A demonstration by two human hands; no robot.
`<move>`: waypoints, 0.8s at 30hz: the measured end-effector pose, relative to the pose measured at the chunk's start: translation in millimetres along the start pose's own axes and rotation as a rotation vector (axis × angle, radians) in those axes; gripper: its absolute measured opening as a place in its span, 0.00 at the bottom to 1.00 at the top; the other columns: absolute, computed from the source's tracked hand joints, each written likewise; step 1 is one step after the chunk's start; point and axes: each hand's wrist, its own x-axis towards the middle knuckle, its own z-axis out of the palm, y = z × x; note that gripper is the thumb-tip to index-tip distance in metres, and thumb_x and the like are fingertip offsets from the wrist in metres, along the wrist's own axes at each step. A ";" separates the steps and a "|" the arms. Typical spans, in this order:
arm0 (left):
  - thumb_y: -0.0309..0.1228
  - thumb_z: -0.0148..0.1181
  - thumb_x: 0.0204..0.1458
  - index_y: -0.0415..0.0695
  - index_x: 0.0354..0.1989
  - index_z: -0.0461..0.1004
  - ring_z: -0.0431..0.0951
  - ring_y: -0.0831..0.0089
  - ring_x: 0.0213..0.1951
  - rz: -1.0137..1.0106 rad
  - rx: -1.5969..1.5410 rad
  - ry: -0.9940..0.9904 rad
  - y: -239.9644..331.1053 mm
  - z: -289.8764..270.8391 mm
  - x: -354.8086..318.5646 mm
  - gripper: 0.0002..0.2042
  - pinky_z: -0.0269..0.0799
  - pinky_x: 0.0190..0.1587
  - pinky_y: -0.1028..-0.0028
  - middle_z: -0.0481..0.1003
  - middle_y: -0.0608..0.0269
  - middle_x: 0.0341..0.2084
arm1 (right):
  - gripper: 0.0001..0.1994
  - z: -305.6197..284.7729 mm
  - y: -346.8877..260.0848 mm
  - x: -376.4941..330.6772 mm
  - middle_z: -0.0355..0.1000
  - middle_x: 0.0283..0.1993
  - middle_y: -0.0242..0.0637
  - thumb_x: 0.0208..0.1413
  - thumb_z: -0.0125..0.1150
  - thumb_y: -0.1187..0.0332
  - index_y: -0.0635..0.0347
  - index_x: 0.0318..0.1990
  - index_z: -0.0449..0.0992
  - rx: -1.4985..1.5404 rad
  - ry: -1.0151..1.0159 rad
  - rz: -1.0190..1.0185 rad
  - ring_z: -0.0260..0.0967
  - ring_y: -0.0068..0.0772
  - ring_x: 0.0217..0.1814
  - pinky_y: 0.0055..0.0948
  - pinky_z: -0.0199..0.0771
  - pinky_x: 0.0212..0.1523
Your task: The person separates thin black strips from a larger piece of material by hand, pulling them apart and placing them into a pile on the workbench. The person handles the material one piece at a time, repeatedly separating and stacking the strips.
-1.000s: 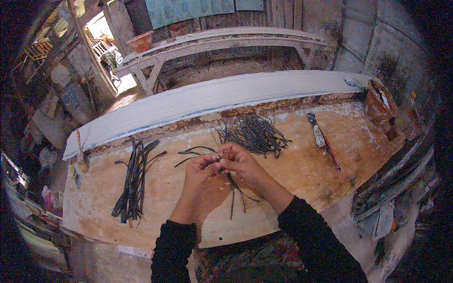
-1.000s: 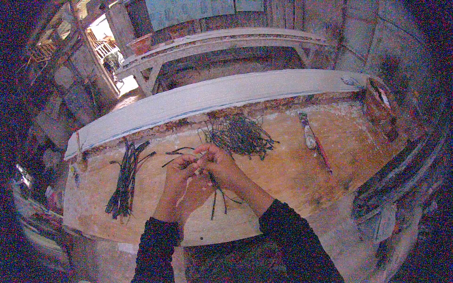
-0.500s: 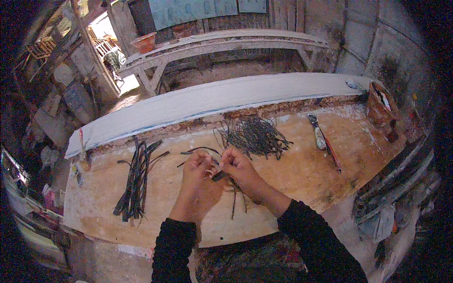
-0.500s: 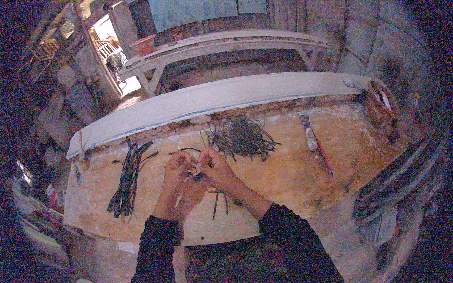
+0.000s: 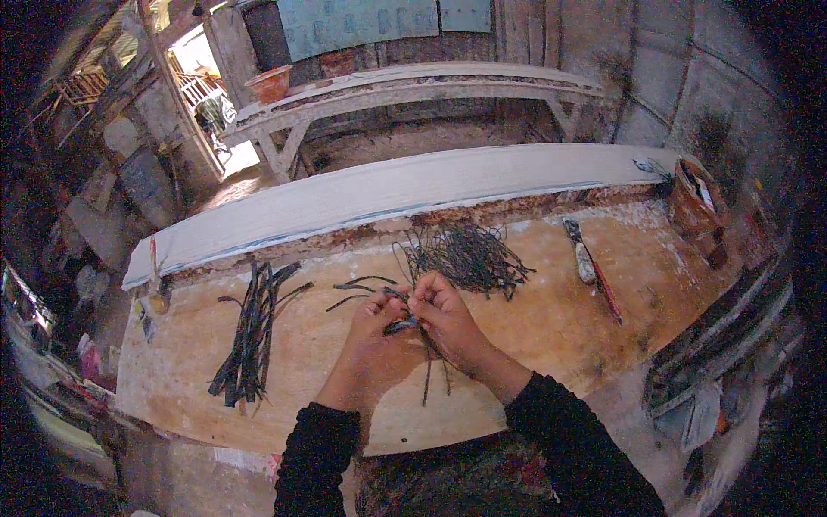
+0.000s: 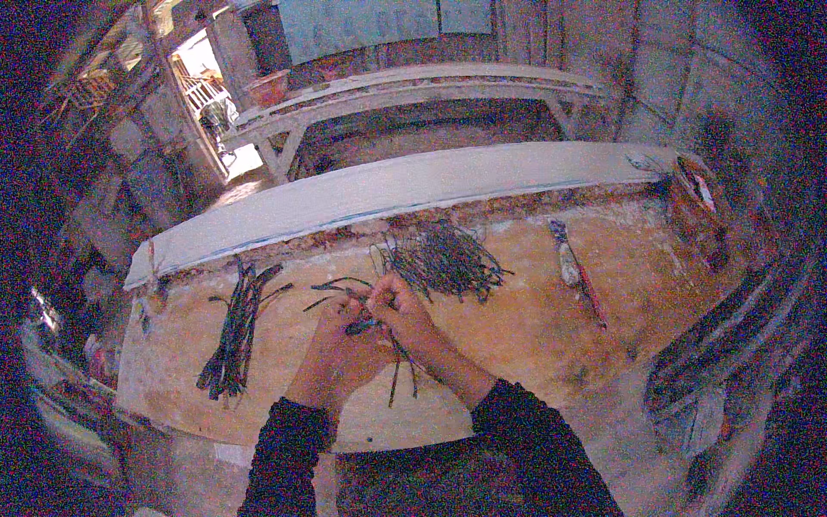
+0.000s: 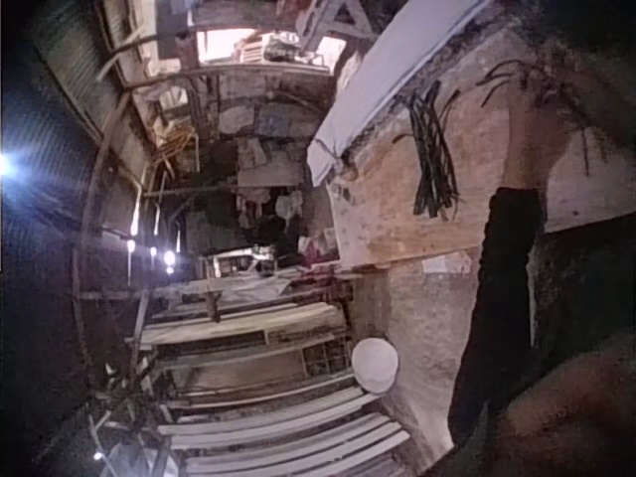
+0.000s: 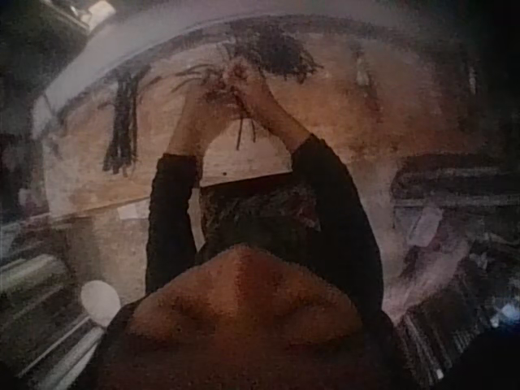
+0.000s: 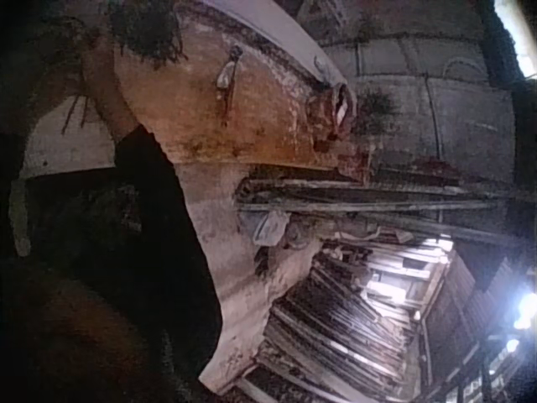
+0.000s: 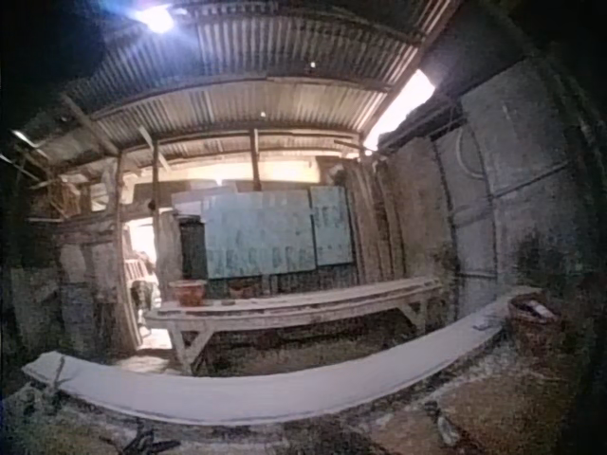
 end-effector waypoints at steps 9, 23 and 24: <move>0.30 0.58 0.49 0.40 0.32 0.72 0.71 0.79 0.29 0.060 0.200 -0.035 2.1 -17.6 6.0 0.06 0.65 0.34 0.79 0.73 0.68 0.26 | 0.06 4.2 -2.4 -0.8 0.58 0.29 0.23 0.55 0.51 0.73 0.52 0.31 0.60 -0.193 -0.073 -0.044 0.56 0.14 0.32 0.15 0.56 0.33; 0.30 0.59 0.49 0.41 0.33 0.72 0.71 0.80 0.29 0.137 0.273 0.001 1.5 -22.1 8.3 0.07 0.66 0.34 0.79 0.73 0.68 0.26 | 0.07 7.6 3.6 -4.0 0.56 0.29 0.23 0.55 0.51 0.72 0.51 0.32 0.59 -0.265 0.001 -0.023 0.54 0.13 0.31 0.15 0.57 0.32; 0.30 0.59 0.49 0.41 0.34 0.72 0.72 0.79 0.30 0.178 0.323 -0.004 -1.5 -24.5 12.2 0.07 0.67 0.35 0.78 0.73 0.68 0.26 | 0.06 7.7 2.7 -3.7 0.57 0.30 0.24 0.56 0.51 0.71 0.52 0.33 0.60 -0.253 0.046 0.034 0.55 0.13 0.30 0.15 0.57 0.30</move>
